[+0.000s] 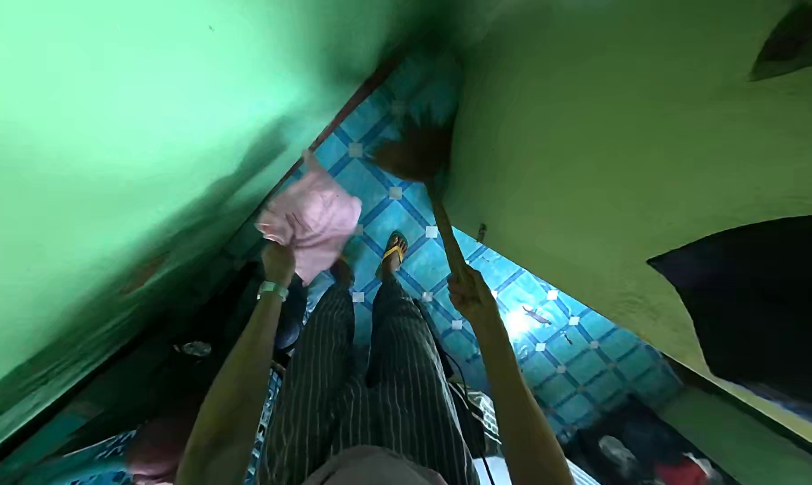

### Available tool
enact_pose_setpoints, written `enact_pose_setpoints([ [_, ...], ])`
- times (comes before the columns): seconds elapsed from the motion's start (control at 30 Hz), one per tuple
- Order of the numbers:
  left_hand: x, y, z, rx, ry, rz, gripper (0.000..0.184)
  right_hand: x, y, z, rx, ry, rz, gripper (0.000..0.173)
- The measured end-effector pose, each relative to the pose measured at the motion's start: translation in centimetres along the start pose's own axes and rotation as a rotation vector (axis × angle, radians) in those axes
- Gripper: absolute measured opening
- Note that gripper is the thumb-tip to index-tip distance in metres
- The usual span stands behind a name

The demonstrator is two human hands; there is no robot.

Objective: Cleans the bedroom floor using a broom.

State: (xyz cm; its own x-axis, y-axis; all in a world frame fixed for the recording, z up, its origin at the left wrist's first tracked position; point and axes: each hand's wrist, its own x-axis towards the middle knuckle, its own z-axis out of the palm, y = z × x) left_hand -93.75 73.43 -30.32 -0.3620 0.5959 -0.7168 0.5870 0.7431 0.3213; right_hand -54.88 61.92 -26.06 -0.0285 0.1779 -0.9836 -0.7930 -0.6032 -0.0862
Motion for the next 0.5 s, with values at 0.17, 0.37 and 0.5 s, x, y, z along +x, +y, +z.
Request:
enact_pose_setpoints([
  [0.17, 1.3, 0.2, -5.3, 0.055, 0.054, 0.079, 0.052, -13.6, 0.7, -1.3, -0.009, -0.043, -0.013, 0.04],
  [0.37, 1.3, -2.1, -8.4, -0.015, 0.169, 0.146, 0.053, -9.9, -1.2, 3.3, 0.038, -0.294, -0.221, 0.045],
  [0.5, 1.8, -2.6, -9.9, -0.04, 0.215, 0.122, 0.047, 3.2, -4.5, 7.4, 0.051, -0.396, -0.153, 0.04],
])
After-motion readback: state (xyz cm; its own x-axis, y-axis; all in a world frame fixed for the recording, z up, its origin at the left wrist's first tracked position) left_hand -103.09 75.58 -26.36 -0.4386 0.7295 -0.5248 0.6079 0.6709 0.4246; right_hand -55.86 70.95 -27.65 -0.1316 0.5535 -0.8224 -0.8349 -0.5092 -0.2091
